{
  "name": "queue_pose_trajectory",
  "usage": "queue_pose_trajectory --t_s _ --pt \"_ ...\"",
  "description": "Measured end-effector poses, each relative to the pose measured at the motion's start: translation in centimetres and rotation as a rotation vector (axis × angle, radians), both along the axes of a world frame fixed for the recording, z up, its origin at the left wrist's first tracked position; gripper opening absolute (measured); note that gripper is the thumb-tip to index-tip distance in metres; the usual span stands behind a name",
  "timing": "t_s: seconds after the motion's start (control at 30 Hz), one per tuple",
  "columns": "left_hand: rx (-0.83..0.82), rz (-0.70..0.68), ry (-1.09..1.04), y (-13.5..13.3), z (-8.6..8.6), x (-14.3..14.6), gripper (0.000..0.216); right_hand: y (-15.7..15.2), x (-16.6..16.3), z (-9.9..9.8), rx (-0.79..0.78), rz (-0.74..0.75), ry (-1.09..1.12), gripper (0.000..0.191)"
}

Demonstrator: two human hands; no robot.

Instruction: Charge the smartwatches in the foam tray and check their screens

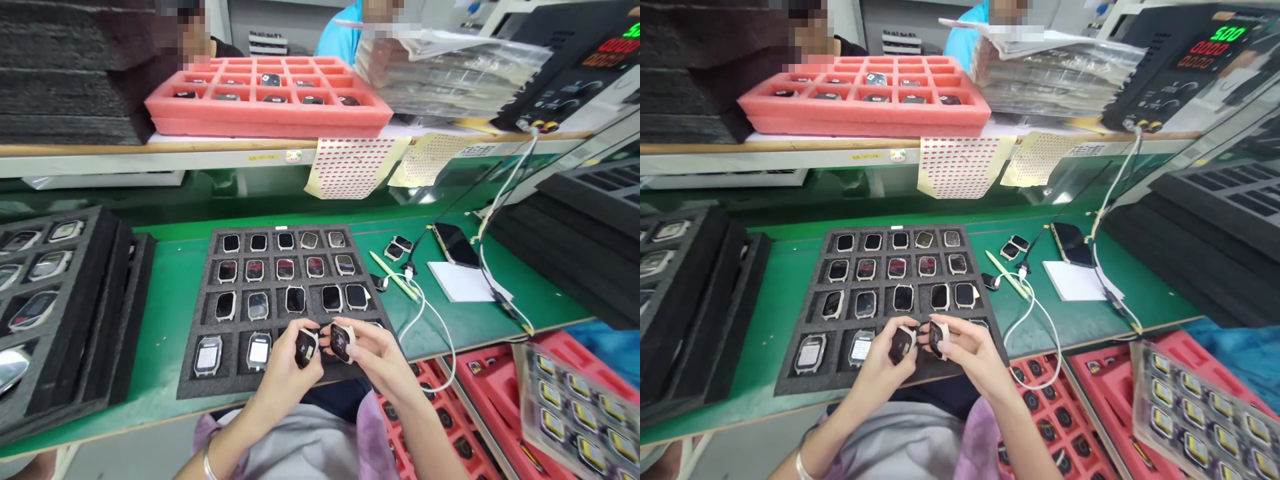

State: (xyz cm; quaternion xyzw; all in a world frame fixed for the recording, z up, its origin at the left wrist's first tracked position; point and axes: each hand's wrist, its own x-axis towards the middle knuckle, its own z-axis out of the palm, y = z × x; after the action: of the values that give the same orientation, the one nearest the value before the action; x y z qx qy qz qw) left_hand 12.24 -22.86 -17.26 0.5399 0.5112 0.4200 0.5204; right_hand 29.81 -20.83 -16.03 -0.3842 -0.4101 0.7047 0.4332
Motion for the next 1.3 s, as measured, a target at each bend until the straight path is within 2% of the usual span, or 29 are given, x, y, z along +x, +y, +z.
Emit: queue_pose_trajectory --t_s 0.2,0.4,0.6,0.87,1.07,1.3 --pt "0.043 0.0 -0.003 0.4 -0.8 0.1 0.039 0.0 -0.6 0.2 0.01 -0.072 -0.059 0.04" --pt "0.108 0.011 0.006 0.2 -0.7 0.0 0.041 -0.2 -0.9 0.6 0.015 -0.109 -0.042 0.039" --pt "0.066 -0.008 -0.002 0.0 -1.0 0.1 0.04 -0.6 -1.1 0.6 0.024 -0.157 -0.031 0.041" --pt "0.042 0.042 -0.013 -0.3 -1.1 0.1 0.032 -0.9 -0.7 0.6 0.034 -0.07 -0.031 0.037" --pt "0.053 0.11 -0.022 -0.7 -0.8 0.2 0.036 -0.6 -0.3 0.4 0.05 0.012 0.01 0.036" --pt "0.049 0.069 0.028 -1.0 -0.6 0.1 0.032 -1.0 -0.1 0.2 0.038 0.024 0.007 0.036"
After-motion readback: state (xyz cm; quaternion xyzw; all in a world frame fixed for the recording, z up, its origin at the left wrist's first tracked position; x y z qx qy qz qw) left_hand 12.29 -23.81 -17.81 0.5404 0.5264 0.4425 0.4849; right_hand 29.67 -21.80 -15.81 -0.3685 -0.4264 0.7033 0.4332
